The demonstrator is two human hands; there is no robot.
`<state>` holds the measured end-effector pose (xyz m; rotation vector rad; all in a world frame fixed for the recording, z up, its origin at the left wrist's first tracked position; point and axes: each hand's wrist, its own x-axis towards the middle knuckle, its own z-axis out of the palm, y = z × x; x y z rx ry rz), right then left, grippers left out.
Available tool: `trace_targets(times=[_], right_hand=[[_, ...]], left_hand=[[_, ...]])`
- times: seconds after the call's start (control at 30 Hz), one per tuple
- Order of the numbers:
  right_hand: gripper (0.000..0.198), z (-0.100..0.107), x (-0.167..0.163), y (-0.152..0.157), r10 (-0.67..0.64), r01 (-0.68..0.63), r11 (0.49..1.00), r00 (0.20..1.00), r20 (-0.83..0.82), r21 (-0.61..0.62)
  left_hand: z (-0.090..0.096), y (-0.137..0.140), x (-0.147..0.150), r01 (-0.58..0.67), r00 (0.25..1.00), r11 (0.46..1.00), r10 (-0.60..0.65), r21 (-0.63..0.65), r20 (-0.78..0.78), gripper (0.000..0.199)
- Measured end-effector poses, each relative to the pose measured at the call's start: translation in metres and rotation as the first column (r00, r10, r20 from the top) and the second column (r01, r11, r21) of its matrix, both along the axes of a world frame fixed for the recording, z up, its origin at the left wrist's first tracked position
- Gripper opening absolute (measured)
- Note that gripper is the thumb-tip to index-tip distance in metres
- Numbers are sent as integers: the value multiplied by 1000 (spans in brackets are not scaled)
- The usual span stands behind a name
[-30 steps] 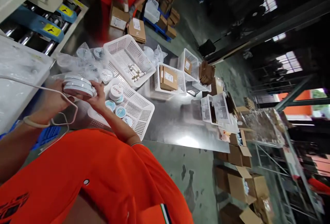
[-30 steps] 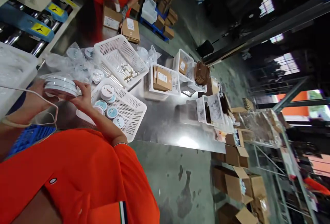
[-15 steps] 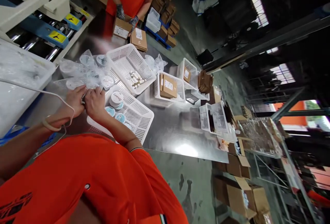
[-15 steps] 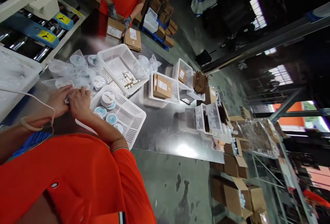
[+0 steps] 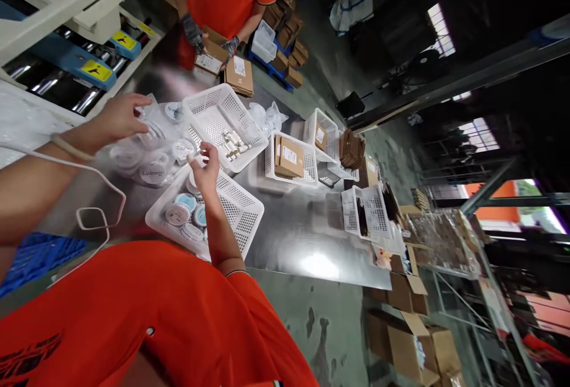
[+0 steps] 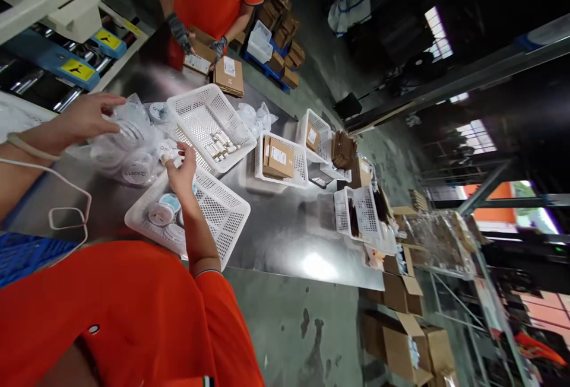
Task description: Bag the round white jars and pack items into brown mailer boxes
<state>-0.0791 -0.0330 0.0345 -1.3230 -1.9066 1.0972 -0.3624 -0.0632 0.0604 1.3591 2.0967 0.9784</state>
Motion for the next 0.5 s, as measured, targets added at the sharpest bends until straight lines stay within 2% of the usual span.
trace_targets(times=[0.1,0.23,0.37,0.43,0.5], right_hand=[[48,-19,9,-6,-5,4,1000,999,-40,-28],[46,-38,20,-10,-50,48,998,996,-79,-31],[44,-44,28,-11,-8,6,999,999,-47,-46],[44,-44,29,-13,3,-4,999,999,-33,-50],[44,-44,27,-15,14,-15,999,999,-29,-43]], left_hand=[[0,21,2,0,998,1000,1,8,-62,66],[-26,15,18,41,994,999,-43,-28,-99,54],[-55,-18,33,57,993,994,-67,-92,-101,53],[-57,-42,35,40,993,995,-50,-88,-110,52],[-48,-74,30,0,991,998,-8,-62,-133,47]])
